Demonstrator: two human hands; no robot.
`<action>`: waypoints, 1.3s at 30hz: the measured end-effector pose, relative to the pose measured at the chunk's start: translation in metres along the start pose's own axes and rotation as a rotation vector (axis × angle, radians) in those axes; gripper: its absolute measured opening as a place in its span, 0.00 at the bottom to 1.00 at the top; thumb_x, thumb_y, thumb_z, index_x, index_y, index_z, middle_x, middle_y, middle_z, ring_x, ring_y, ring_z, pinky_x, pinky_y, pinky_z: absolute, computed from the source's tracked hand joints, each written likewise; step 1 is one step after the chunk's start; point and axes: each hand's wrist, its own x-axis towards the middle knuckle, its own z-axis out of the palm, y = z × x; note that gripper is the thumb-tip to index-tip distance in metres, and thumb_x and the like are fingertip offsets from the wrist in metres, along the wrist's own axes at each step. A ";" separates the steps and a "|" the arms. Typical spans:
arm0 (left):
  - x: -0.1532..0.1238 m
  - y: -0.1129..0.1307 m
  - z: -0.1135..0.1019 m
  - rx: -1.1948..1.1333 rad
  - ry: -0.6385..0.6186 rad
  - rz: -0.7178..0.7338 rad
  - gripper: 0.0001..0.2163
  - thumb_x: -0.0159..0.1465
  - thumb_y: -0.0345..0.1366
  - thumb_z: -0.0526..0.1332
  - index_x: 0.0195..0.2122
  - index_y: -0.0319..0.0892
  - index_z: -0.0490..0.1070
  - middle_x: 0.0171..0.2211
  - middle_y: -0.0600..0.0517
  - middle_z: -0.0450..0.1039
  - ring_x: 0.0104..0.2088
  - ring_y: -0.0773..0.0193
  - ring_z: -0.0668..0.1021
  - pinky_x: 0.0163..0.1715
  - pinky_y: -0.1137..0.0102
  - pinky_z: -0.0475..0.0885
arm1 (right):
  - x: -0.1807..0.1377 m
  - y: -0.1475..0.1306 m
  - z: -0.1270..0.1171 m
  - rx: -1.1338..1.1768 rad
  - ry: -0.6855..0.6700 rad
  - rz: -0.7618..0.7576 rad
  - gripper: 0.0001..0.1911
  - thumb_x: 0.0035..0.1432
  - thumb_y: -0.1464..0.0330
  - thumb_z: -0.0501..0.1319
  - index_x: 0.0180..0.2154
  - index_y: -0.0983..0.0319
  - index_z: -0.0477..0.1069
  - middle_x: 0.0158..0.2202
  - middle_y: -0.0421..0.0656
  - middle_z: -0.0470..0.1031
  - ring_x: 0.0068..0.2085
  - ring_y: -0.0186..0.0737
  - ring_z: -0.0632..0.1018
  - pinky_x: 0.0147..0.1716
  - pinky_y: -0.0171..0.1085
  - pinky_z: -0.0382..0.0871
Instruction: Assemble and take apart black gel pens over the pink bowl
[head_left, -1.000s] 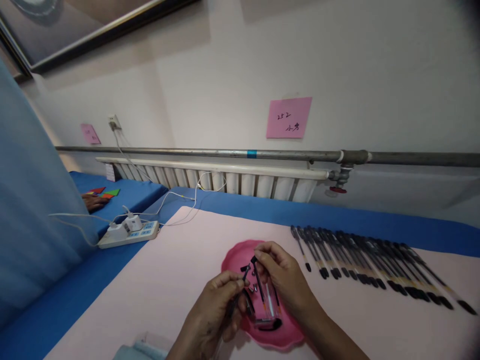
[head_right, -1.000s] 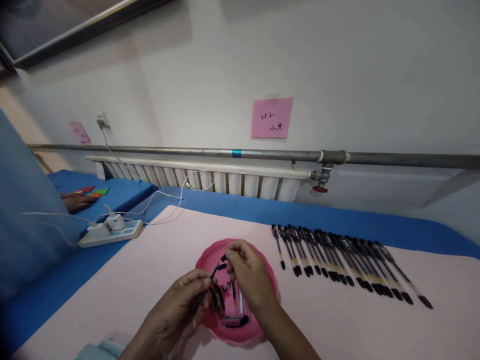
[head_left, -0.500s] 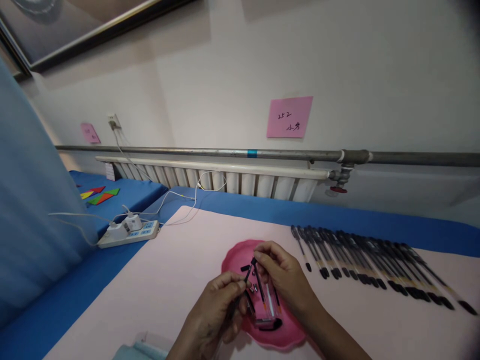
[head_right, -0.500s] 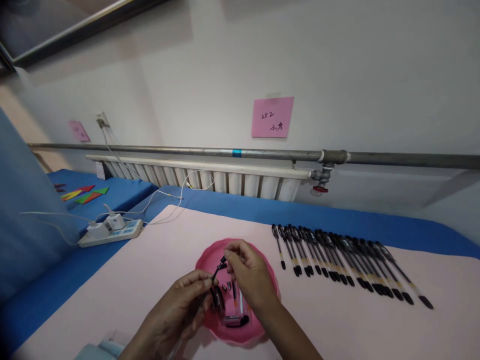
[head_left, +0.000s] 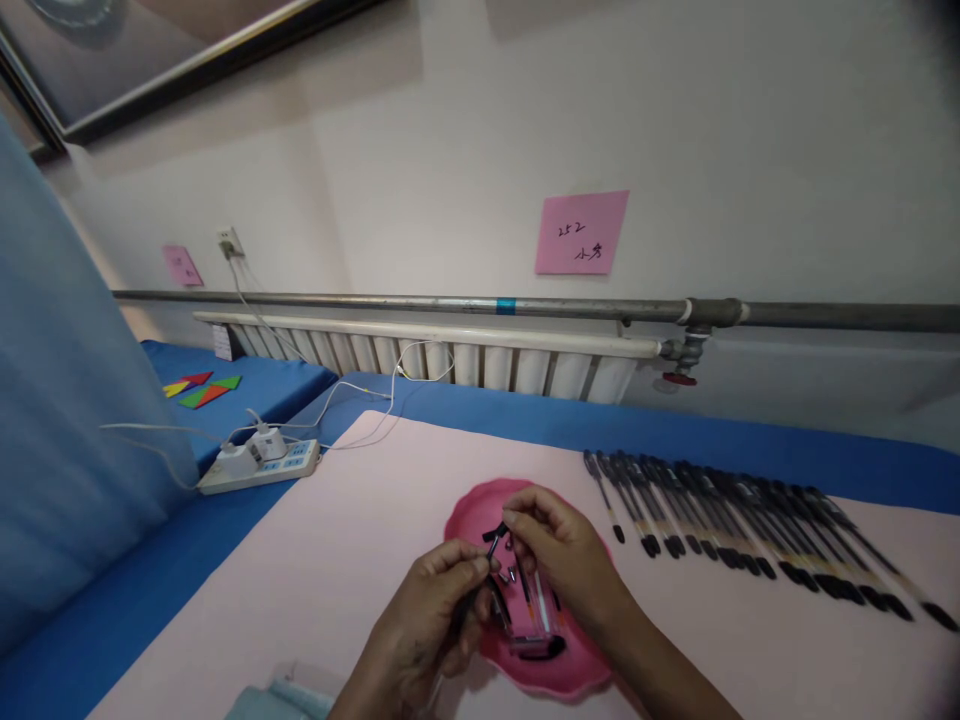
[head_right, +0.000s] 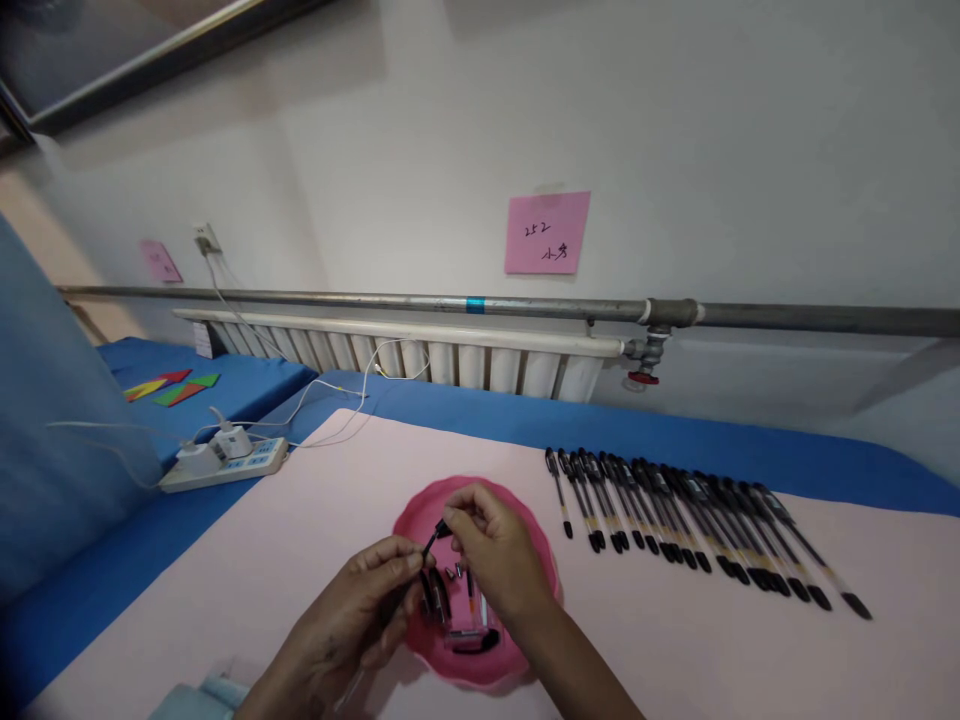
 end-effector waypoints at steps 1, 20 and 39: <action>0.000 0.000 0.000 0.000 -0.003 -0.001 0.12 0.50 0.41 0.65 0.27 0.39 0.66 0.15 0.57 0.67 0.07 0.77 0.59 0.05 0.79 0.43 | -0.001 -0.001 0.001 -0.004 -0.004 0.001 0.05 0.52 0.65 0.59 0.28 0.59 0.66 0.19 0.33 0.65 0.19 0.29 0.65 0.19 0.29 0.60; -0.011 0.012 -0.003 -0.026 -0.074 0.022 0.11 0.46 0.32 0.68 0.30 0.33 0.73 0.27 0.47 0.73 0.23 0.70 0.73 0.18 0.78 0.65 | -0.003 0.002 0.005 0.251 -0.042 0.196 0.14 0.46 0.67 0.64 0.37 0.60 0.66 0.17 0.32 0.67 0.16 0.30 0.67 0.17 0.30 0.59; -0.009 0.009 0.000 -0.079 -0.066 -0.027 0.13 0.50 0.41 0.67 0.28 0.38 0.66 0.19 0.56 0.67 0.10 0.81 0.56 0.08 0.80 0.40 | -0.005 -0.002 0.013 0.492 -0.094 0.288 0.11 0.42 0.66 0.68 0.22 0.64 0.67 0.15 0.35 0.65 0.18 0.27 0.64 0.17 0.27 0.56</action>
